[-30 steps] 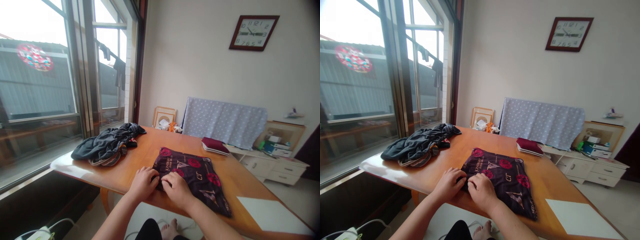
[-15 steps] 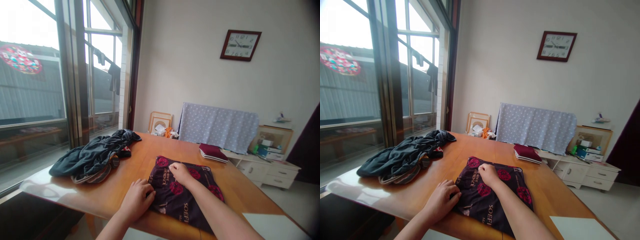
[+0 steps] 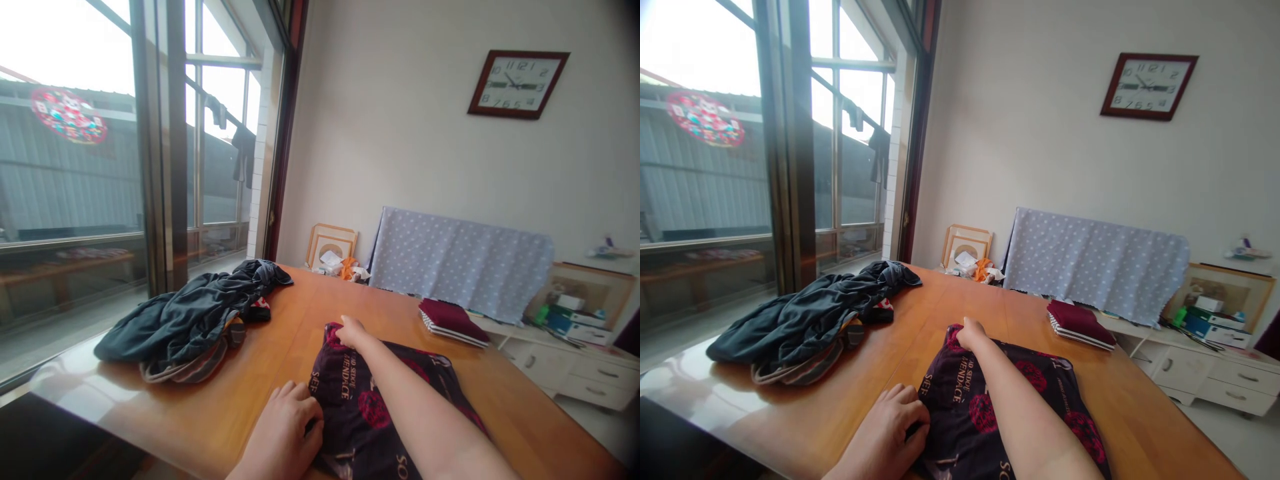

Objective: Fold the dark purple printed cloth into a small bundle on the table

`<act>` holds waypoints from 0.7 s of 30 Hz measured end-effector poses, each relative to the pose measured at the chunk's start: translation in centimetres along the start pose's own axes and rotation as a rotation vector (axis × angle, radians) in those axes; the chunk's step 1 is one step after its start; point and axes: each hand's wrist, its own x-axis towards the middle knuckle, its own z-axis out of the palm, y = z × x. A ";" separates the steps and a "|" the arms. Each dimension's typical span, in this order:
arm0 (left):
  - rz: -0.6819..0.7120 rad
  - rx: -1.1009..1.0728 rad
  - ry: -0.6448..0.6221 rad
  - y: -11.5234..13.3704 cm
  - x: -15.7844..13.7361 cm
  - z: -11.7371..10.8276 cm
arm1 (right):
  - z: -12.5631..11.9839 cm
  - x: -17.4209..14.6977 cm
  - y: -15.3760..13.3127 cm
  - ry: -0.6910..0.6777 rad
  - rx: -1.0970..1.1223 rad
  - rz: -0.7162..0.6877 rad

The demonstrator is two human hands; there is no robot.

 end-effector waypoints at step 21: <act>-0.065 0.051 -0.030 0.0 0.5 0.1 | 1.7 1.6 2.2 0.115 0.087 0.062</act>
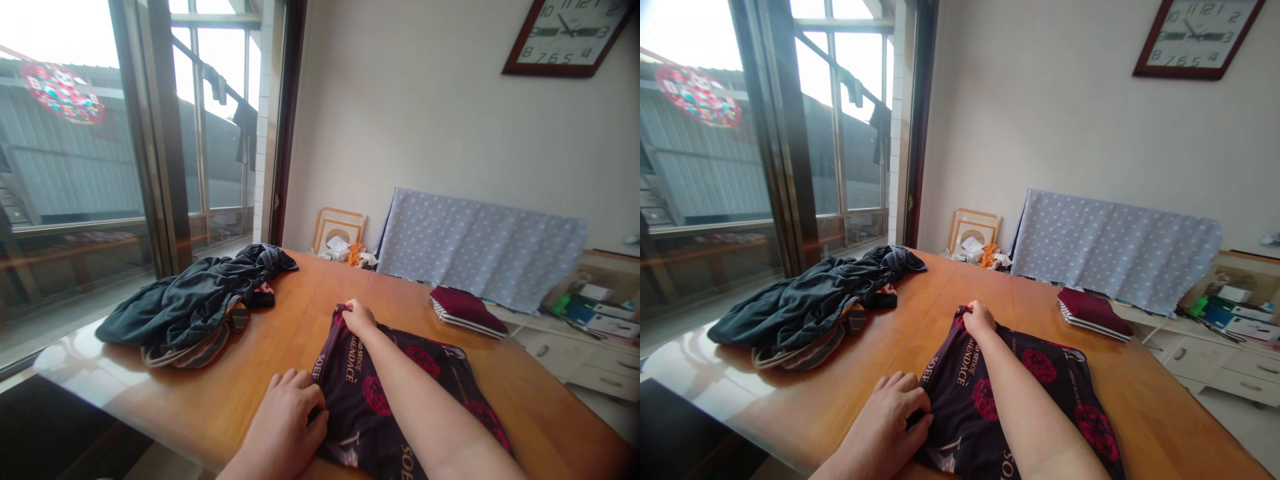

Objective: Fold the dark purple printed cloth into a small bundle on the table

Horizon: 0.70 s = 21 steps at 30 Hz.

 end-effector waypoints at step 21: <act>0.040 0.095 0.032 0.5 -0.3 -0.5 | -6.3 -7.0 5.2 -0.235 -0.252 -0.148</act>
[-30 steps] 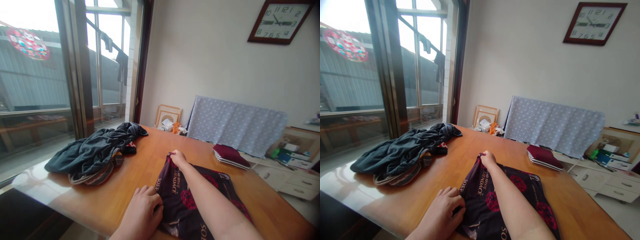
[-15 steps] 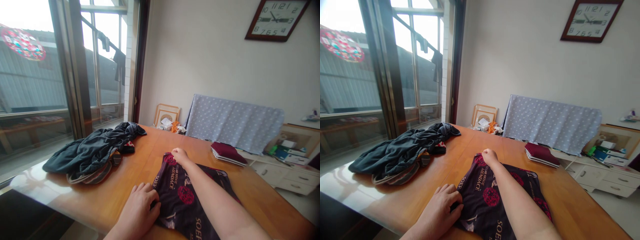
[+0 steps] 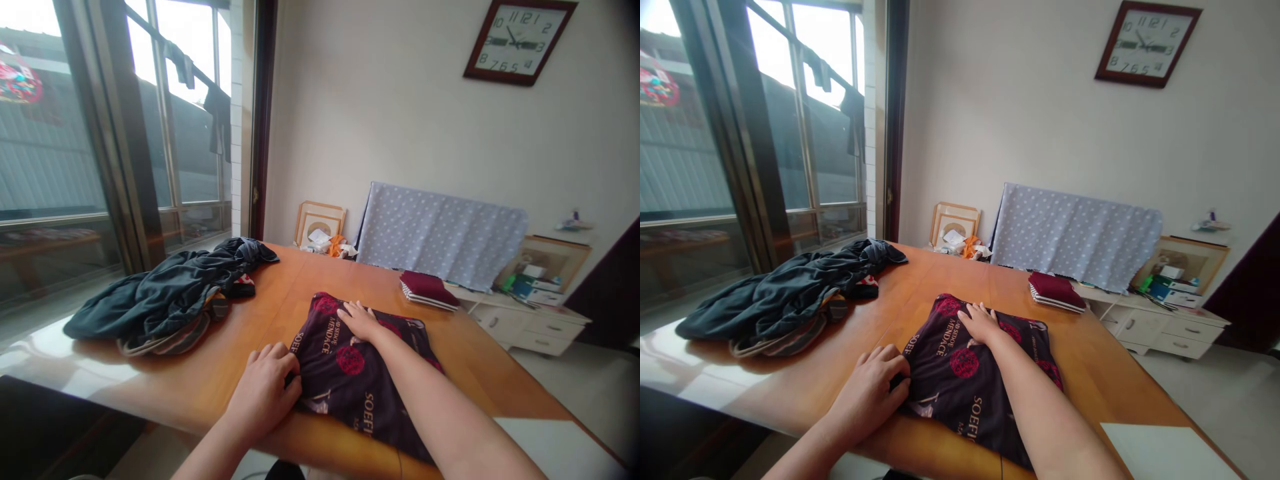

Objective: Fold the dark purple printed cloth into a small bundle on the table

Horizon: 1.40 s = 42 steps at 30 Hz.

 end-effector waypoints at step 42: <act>0.057 0.211 -0.007 1.3 0.6 -0.2 | -4.0 -27.7 9.8 0.517 0.335 0.094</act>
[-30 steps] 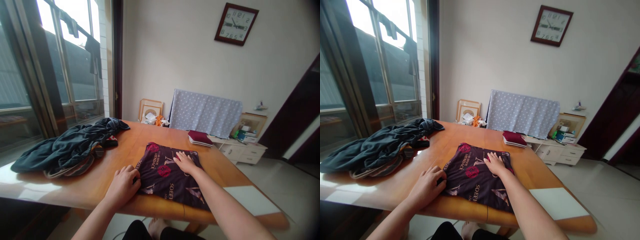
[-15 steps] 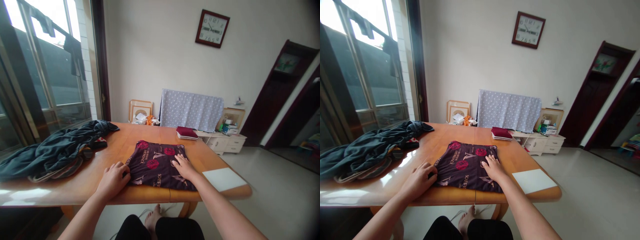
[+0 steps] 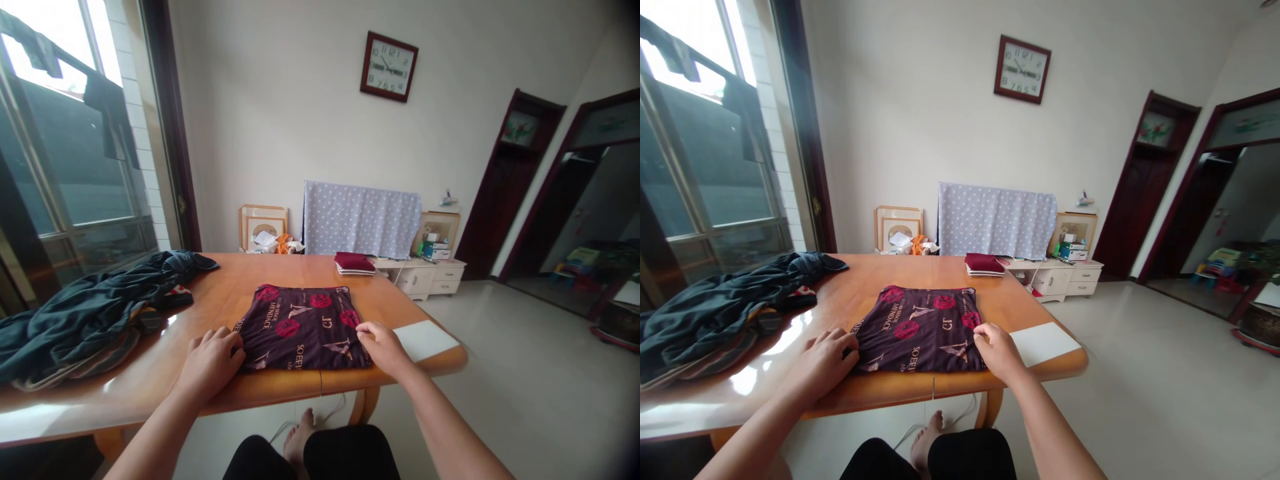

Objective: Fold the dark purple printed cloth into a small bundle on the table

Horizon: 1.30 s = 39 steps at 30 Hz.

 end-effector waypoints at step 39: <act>-0.112 -1.118 -0.375 21.3 9.8 8.3 | 0.7 -2.3 1.2 0.282 0.687 0.449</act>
